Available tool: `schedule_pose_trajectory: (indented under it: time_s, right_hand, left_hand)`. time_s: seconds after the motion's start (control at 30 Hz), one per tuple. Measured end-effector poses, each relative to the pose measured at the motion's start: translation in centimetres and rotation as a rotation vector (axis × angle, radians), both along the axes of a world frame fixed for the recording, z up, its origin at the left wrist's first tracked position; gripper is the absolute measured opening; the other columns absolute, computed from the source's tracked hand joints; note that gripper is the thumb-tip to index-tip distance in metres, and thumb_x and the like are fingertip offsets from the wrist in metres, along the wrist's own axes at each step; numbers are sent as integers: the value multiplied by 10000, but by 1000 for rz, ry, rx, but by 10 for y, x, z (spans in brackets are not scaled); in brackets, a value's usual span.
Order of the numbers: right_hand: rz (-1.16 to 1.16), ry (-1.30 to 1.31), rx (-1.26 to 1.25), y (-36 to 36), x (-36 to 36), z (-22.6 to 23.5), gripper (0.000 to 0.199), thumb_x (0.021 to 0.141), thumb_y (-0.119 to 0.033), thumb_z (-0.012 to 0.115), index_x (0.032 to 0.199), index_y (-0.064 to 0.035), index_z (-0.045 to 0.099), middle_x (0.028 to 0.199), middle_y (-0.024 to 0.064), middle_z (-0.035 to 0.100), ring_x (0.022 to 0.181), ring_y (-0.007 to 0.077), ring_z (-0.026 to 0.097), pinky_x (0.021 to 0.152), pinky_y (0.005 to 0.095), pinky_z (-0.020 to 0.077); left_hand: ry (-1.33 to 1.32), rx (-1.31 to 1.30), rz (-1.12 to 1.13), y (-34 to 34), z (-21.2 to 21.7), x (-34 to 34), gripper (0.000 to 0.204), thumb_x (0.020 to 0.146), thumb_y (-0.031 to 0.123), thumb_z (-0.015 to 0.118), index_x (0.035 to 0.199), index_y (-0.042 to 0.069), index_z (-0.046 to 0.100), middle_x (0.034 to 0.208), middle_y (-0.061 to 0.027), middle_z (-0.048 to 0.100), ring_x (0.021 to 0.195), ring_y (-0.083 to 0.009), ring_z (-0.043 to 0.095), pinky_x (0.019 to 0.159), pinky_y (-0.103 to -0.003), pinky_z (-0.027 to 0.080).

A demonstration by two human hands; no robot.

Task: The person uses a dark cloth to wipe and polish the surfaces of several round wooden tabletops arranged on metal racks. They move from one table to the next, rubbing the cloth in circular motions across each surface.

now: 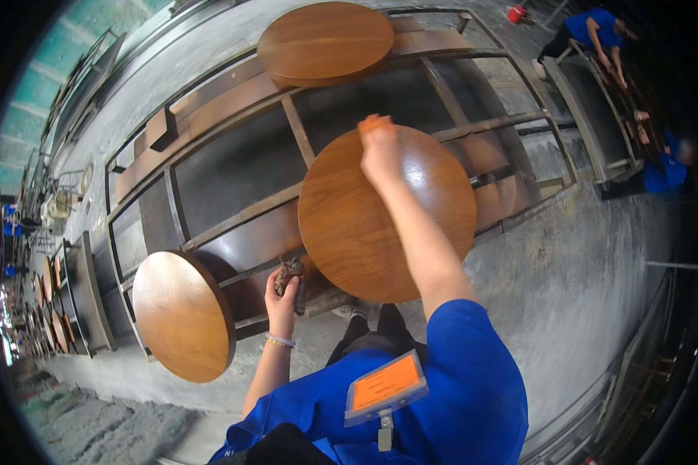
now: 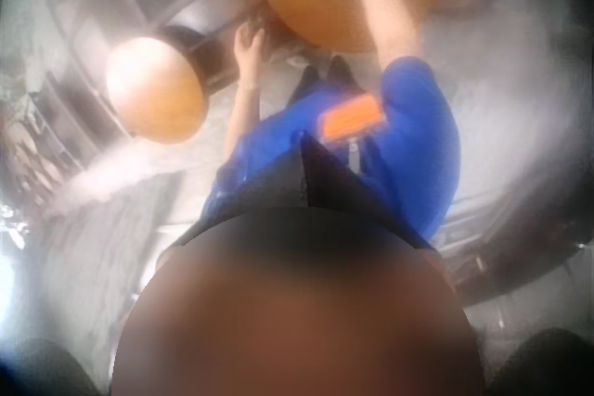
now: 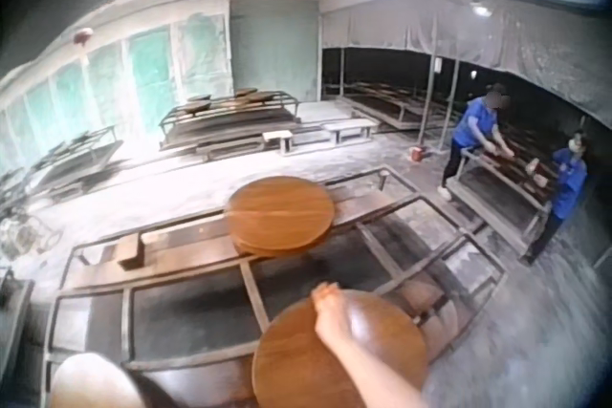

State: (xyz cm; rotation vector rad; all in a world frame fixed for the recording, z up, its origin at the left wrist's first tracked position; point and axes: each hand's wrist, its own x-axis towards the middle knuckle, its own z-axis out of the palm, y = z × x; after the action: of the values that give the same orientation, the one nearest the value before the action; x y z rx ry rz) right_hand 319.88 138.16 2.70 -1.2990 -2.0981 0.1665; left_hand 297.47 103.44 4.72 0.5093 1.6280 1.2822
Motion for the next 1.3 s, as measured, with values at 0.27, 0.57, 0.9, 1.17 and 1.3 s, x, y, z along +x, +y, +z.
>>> schedule_pose_trajectory:
  time_s: [0.27, 0.57, 0.9, 1.17, 1.3]
  right_hand:
    - [87, 70, 133, -90, -93, 1, 349, 971, 21, 485, 1281, 67, 638, 1362, 303, 615, 1312, 447, 556, 1180, 523, 399]
    - [-481, 149, -483, -71, 110, 15, 439, 981, 74, 455, 1383, 43, 629, 1457, 267, 600, 1399, 406, 528, 1217, 486, 398]
    - [366, -37, -244, -215, -71, 16, 452, 1024, -94, 471, 1443, -10, 618, 1574, 196, 550, 1522, 413, 438, 1267, 584, 319]
    - [-545, -70, -60, -127, 123, 20, 376, 1012, -35, 529, 1362, 4, 660, 1416, 225, 648, 1374, 428, 554, 1165, 459, 452]
    - [-107, -57, -87, -196, 5, 8, 452, 968, -57, 515, 1399, -28, 650, 1464, 204, 637, 1433, 430, 519, 1245, 563, 341]
  left_hand:
    - [-84, -25, 61, 6, -17, -2, 356, 1019, 64, 726, 1344, -7, 599, 1188, -76, 742, 1096, -152, 699, 999, -293, 533]
    - [-8, -10, 64, -7, -18, -40, 353, 1021, 113, 742, 1334, 15, 611, 1208, -61, 734, 1107, -143, 690, 1012, -302, 522]
    - [-109, -37, 72, 15, -23, -37, 381, 1017, 132, 752, 1346, 16, 598, 1188, -57, 735, 1034, -145, 699, 904, -293, 562]
    - [-26, -25, 58, 22, -15, -58, 336, 1024, 128, 741, 1311, 17, 604, 1157, -66, 742, 1006, -146, 698, 872, -294, 558]
    - [-90, -11, 49, 35, -25, -52, 292, 1029, 126, 735, 1277, 29, 617, 1161, -58, 739, 1002, -143, 697, 858, -295, 558]
